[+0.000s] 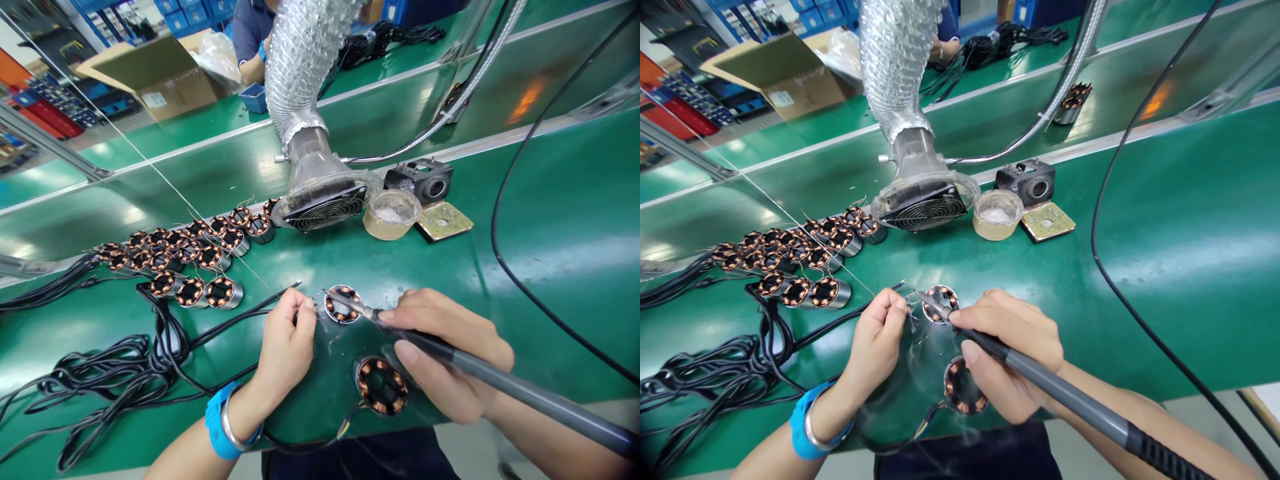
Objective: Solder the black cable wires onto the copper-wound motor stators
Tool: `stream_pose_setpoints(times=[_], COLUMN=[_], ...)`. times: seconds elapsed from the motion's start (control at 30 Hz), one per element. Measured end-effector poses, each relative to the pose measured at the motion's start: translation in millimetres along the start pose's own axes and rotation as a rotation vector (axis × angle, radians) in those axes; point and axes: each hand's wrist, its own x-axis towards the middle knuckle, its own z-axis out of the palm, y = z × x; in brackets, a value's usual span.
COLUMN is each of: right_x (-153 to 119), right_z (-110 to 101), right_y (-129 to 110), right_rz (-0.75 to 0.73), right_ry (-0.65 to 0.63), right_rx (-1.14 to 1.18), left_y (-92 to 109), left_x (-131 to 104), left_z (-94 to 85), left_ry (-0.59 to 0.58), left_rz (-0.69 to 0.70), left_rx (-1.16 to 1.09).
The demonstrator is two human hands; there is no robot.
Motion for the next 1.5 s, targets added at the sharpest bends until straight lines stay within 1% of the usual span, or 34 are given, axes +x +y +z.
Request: stream_pose_setpoints(times=[0.1, 0.27, 0.6, 0.8, 0.93, 1.03, 1.07, 1.13, 1.2, 1.33, 1.43, 1.5], right_x=[2, 4, 2, -2, -6, -1, 2, 8, 11, 8, 5, 5], right_z=[0, -1, 1, 1, 6, 14, 17, 25, 32, 42, 43, 40], right_y=[1, 2, 4, 10, 16, 18, 18, 19, 21, 28, 29, 27], right_rz=[-0.014, -0.057, -0.057, -0.072, -0.010, 0.026, 0.009, -0.073, -0.161, -0.246, -0.308, -0.312], right_ry=[0.016, 0.004, 0.002, 0.060, 0.098, 0.013, -0.032, -0.116, -0.167, -0.175, -0.168, -0.130], right_rx=[0.004, -0.007, 0.033, -0.024, -0.005, -0.066, -0.097, -0.138, -0.152, -0.175, -0.220, -0.241], left_y=[-1, -2, 2, -1, -4, -4, -3, -2, 0, 3, 5, 8], left_x=[0, -1, 0, 0, -1, -3, -4, -7, -10, -15, -15, -14], left_z=[0.1, -0.1, -0.6, -0.7, -2.1, -5.0, -6.0, -7.3, -7.5, -6.0, -7.4, -9.8], left_ry=[-0.003, -0.005, -0.002, -0.011, -0.065, -0.124, -0.139, -0.166, -0.185, -0.222, -0.249, -0.234], left_rz=[-0.003, 0.004, 0.004, -0.022, -0.068, -0.065, -0.053, -0.021, 0.014, 0.094, 0.142, 0.191], left_rx=[-0.008, -0.014, -0.002, -0.037, -0.121, -0.157, -0.155, -0.131, -0.094, -0.036, 0.029, 0.136])
